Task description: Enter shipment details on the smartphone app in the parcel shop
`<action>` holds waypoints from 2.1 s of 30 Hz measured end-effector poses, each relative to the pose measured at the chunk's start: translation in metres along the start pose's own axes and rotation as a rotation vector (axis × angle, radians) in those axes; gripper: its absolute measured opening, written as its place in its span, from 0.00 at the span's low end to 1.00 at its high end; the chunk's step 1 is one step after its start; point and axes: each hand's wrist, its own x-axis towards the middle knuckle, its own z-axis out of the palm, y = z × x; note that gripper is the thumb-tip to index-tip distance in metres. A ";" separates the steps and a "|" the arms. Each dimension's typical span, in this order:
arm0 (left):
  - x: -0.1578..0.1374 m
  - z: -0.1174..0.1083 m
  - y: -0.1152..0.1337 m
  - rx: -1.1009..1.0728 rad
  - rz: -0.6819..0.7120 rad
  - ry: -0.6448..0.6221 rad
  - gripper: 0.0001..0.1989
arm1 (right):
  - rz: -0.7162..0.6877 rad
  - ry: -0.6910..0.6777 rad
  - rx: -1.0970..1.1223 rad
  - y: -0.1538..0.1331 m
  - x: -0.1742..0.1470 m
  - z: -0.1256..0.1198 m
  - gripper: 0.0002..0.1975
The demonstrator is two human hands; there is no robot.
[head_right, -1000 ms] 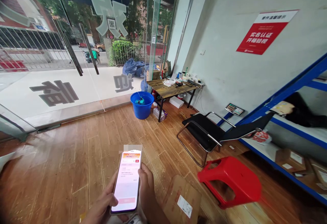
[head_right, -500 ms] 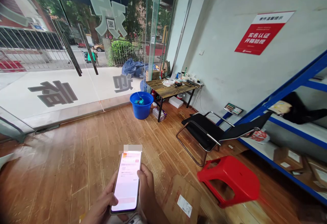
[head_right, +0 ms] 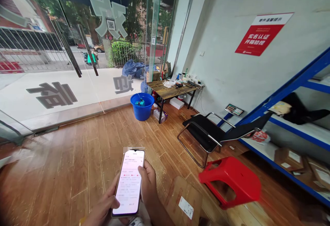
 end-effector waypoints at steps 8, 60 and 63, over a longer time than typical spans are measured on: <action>-0.003 -0.002 -0.005 0.203 0.007 0.019 0.45 | -0.085 0.080 -0.091 -0.019 0.015 0.007 0.21; 0.000 -0.006 0.005 0.125 0.056 0.034 0.44 | 0.040 0.067 -0.001 0.006 -0.004 0.005 0.15; -0.001 -0.004 0.009 0.161 0.043 0.043 0.44 | 0.045 0.068 0.009 0.009 -0.003 0.005 0.16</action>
